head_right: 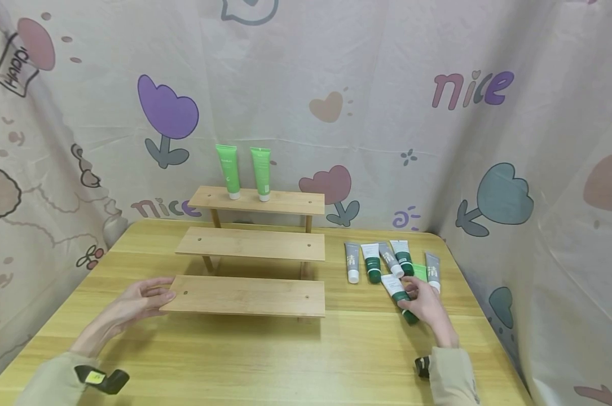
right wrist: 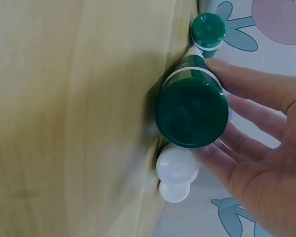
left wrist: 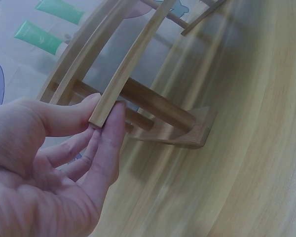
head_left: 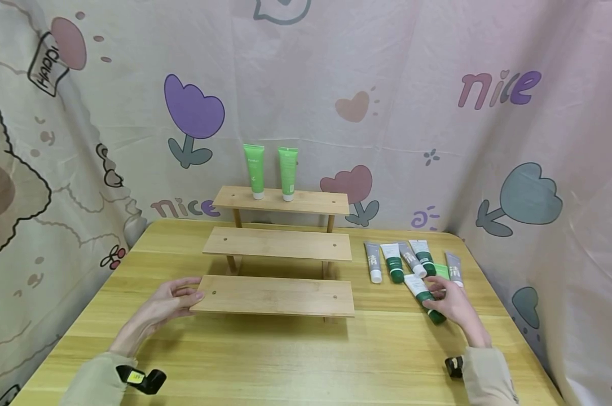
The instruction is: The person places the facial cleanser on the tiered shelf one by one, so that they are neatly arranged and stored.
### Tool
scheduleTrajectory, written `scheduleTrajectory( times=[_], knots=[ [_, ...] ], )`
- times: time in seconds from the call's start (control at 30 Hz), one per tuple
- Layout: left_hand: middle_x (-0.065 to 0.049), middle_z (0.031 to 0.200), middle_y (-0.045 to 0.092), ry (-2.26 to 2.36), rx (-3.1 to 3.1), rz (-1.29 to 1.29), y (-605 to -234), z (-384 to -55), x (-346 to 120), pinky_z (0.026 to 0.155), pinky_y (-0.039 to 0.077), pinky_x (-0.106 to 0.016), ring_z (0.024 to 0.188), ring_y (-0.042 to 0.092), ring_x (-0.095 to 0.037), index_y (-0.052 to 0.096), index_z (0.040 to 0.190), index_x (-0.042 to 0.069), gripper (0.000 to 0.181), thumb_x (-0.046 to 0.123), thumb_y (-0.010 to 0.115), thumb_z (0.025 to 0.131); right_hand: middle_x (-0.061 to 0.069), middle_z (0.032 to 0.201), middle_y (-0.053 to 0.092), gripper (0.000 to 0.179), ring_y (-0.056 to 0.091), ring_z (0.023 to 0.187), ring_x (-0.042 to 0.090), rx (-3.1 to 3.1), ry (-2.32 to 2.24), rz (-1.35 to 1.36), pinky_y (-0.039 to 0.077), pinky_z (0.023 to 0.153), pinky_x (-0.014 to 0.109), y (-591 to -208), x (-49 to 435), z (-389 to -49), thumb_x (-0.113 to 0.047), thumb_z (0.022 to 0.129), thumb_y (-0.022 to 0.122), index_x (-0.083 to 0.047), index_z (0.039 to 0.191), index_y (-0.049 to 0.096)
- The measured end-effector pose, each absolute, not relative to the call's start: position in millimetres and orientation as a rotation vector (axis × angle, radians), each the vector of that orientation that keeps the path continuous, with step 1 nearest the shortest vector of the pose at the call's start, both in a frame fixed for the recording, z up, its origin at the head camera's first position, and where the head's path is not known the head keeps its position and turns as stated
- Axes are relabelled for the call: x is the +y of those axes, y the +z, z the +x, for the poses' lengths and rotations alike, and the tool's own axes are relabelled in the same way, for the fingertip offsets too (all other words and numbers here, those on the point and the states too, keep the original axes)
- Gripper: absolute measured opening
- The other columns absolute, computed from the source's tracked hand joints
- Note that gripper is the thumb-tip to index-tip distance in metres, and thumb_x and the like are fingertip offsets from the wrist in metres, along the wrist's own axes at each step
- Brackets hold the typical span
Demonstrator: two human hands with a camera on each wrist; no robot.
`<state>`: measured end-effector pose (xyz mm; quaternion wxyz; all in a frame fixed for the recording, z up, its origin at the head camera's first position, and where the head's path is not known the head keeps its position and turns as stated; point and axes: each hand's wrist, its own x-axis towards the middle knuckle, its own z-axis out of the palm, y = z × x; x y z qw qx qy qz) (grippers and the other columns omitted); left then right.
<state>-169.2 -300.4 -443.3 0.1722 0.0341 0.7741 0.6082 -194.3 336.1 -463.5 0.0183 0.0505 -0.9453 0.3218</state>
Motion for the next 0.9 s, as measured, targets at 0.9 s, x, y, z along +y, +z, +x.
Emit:
scheduleTrajectory(
  times=[0.9],
  knots=[
    [-0.007,0.115,0.061,1.728,2.196,0.097,-442.8,-169.7,-299.0,0.083,0.062,-0.031,0.095,0.064,-0.007,0.020,0.151,-0.017,0.071,0.014,0.061,0.101,0.025,0.099,0.073,0.049,0.069,0.090,0.029,-3.123,0.981,0.188,0.059,0.072,0.036,-457.6,336.9,-192.4,-0.009,0.074,0.086,0.011,0.114,0.065]
  ],
)
